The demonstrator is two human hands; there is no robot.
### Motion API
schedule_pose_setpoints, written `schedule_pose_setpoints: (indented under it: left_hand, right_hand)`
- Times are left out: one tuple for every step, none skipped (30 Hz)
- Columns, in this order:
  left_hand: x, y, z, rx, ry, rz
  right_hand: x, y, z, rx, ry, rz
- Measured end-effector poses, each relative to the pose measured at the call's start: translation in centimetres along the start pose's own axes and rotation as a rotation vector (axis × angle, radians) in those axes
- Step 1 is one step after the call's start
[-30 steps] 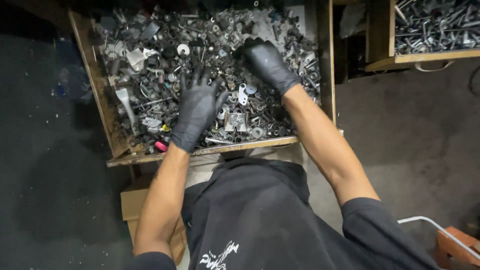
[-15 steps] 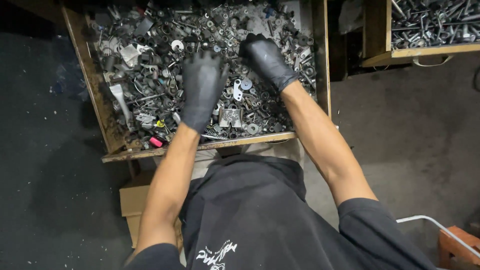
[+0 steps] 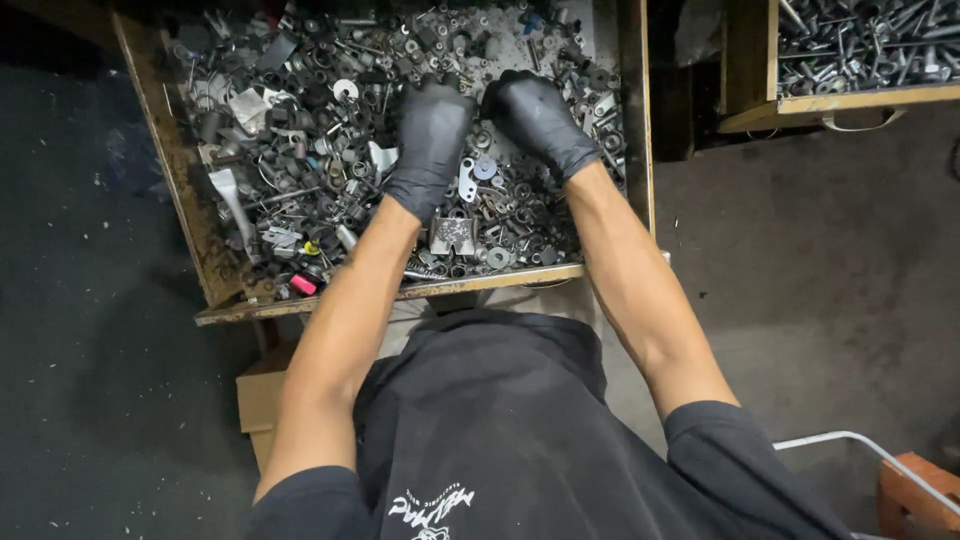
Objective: Sorting through a drawer filled with various small metal hardware components like bolts, nuts, and brackets to find or organize parts.
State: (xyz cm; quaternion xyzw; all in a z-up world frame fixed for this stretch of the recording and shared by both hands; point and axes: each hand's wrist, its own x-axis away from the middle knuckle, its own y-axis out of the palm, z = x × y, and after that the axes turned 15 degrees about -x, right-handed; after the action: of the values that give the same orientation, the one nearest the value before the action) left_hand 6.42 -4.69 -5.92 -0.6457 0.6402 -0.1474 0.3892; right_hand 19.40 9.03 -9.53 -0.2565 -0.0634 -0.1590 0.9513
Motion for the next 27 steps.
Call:
schedule_pose_setpoints:
  left_hand:
    - [0.0,0.1,-0.1,-0.01,-0.005,-0.029]
    - [0.0,0.2,-0.3,-0.02,-0.009,-0.058]
    - [0.0,0.9,0.1,-0.023,-0.011,-0.059]
    - [0.1,1.6,0.5,0.145,-0.014,-0.047]
    - [-0.1,2.3,0.8,0.312,-0.02,-0.031]
    - [0.2,2.2,0.3,0.309,-0.024,-0.029]
    - [0.4,1.9,-0.1,0.514,-0.029,-0.049]
    - [0.7,1.7,-0.4,0.719,-0.035,-0.068]
    - [0.7,1.6,-0.9,0.719,-0.036,-0.069]
    - [0.8,1.5,-1.4,0.762,0.002,-0.054]
    - [0.7,1.4,-1.7,0.809,0.039,-0.036]
    - [0.3,0.8,-1.7,0.812,0.038,-0.034]
    - [0.1,0.3,-1.9,0.839,0.007,-0.175]
    - [-0.1,-0.2,-2.1,0.864,-0.023,-0.316]
    - [0.0,-0.1,-1.9,0.865,-0.024,-0.315]
    - [0.0,0.0,-1.6,0.763,-0.004,-0.291]
    - [0.1,0.2,-1.4,0.66,0.016,-0.268]
    - [0.0,0.1,-1.2,0.661,0.017,-0.269]
    - [0.2,0.1,-1.1,0.48,-0.002,-0.208]
    - [0.4,0.1,-1.0,0.298,-0.019,-0.147]
    - [0.4,0.2,-0.6,0.297,-0.021,-0.144]
    - [0.3,0.4,-0.3,0.24,-0.076,-0.133]
    - [0.4,0.4,0.1,0.182,-0.13,-0.127]
    - [0.3,0.9,0.6,0.181,-0.132,-0.13]
    - [0.4,1.3,1.0,0.277,-0.16,-0.156]
    - [0.5,1.8,1.4,0.373,-0.188,-0.182]
    - [0.6,0.6,0.0,0.375,-0.192,-0.18]
  right_hand:
    - [0.0,-0.6,0.7,-0.841,0.083,-0.128]
    - [-0.1,-1.2,1.5,-1.682,0.168,-0.251]
    - [0.6,-3.3,3.3,-1.682,0.164,-0.248]
    - [1.3,-5.5,5.1,-1.849,0.186,-0.248]
    - [2.0,-7.6,7.0,-2.014,0.208,-0.245]
    - [1.8,-6.9,6.0,-2.012,0.206,-0.24]
    - [1.9,-6.1,4.9,-2.055,0.179,-0.09]
    - [1.9,-5.3,3.8,-2.091,0.149,0.063]
    - [2.7,-7.7,5.9,-2.091,0.148,0.063]
    - [3.5,-10.1,8.0,-2.354,0.238,-0.118]
    - [4.3,-12.4,10.2,-2.601,0.338,-0.321]
    - [4.1,-11.1,9.1,-2.598,0.34,-0.322]
    - [3.7,-9.9,7.9,-2.375,0.262,-0.165]
    - [3.2,-8.7,6.7,-2.145,0.187,-0.021]
    - [2.8,-6.9,6.0,-2.144,0.188,-0.022]
    - [2.4,-5.0,5.3,-1.179,-0.056,-0.159]
    - [2.0,-3.2,4.5,-0.202,-0.244,-0.247]
    - [2.1,-3.3,5.0,-0.203,-0.245,-0.248]
    - [2.1,-3.6,5.3,-0.908,0.001,-0.204]
    - [2.1,-3.9,5.7,-1.602,0.277,-0.142]
    - [2.3,-5.3,6.3,-1.6,0.278,-0.139]
    - [2.6,-6.8,6.9,-1.81,0.333,0.058]
    - [3.0,-8.3,7.4,-2.013,0.384,0.265]
    - [2.8,-8.7,7.3,-2.014,0.38,0.264]
    - [2.7,-9.2,7.0,-2.144,0.454,0.199]
    - [2.6,-9.7,6.7,-2.271,0.529,0.128]
    - [2.5,-9.7,6.6,-2.268,0.527,0.128]
